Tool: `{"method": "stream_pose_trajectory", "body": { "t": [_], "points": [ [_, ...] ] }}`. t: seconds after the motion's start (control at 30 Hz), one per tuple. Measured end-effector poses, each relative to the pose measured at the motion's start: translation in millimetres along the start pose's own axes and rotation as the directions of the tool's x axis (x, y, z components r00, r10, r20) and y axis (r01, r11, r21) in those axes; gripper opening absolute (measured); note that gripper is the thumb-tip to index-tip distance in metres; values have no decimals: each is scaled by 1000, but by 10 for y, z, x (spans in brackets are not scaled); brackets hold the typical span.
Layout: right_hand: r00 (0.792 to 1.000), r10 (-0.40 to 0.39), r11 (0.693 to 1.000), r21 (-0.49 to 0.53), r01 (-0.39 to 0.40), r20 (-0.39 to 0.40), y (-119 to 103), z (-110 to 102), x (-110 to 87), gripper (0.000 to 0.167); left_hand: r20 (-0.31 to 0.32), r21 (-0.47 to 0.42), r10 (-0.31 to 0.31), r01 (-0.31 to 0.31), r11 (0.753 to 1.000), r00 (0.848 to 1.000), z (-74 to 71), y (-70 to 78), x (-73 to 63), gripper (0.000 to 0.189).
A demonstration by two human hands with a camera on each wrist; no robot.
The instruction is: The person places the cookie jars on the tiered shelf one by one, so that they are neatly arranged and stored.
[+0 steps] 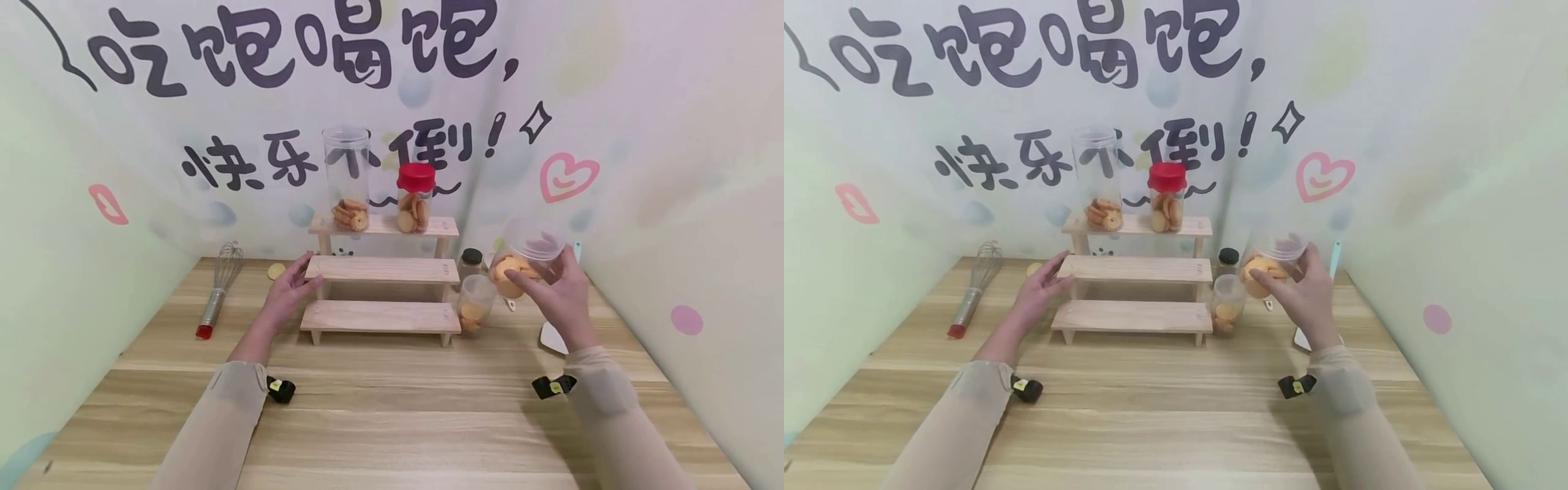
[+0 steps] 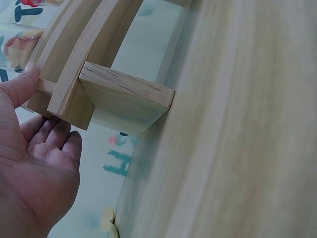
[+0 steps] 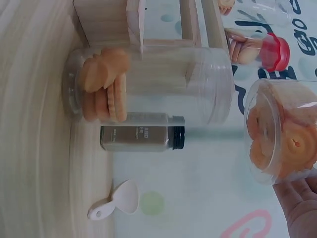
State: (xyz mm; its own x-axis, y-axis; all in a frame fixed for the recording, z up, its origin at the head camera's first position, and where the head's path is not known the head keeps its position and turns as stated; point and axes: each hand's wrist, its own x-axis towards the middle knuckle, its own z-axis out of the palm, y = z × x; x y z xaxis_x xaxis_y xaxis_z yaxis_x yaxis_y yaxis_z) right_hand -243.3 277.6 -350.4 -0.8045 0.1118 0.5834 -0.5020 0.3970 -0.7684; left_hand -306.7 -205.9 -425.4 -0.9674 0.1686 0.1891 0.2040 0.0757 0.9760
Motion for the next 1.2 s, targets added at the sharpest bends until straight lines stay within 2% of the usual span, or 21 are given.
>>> {"method": "stream_pose_trajectory", "body": {
  "t": [0.17,0.4,0.57,0.8,1.0,1.2],
  "points": [
    [1000,21,999,-31,-21,14,-48,76,-2,83,1,7,1,-1,1000,1000,-13,-29,9,74],
    [999,-50,999,3,50,22,-100,136,17,85,7,0,-1,1,1000,1000,11,5,-5,73],
    [998,-64,998,-7,64,29,-160,188,30,84,6,-16,2,-2,1000,1000,8,-4,-2,73],
    [995,-90,995,48,88,33,-213,305,86,85,1,2,1,-1,1000,1000,-7,-16,-1,75],
    [994,-97,992,80,93,49,-331,487,123,83,2,2,8,-8,1000,1000,-16,-27,4,75],
    [989,-133,982,147,122,68,-480,805,153,79,3,17,3,-3,1000,1000,-17,-17,-4,73]
  ]
}}
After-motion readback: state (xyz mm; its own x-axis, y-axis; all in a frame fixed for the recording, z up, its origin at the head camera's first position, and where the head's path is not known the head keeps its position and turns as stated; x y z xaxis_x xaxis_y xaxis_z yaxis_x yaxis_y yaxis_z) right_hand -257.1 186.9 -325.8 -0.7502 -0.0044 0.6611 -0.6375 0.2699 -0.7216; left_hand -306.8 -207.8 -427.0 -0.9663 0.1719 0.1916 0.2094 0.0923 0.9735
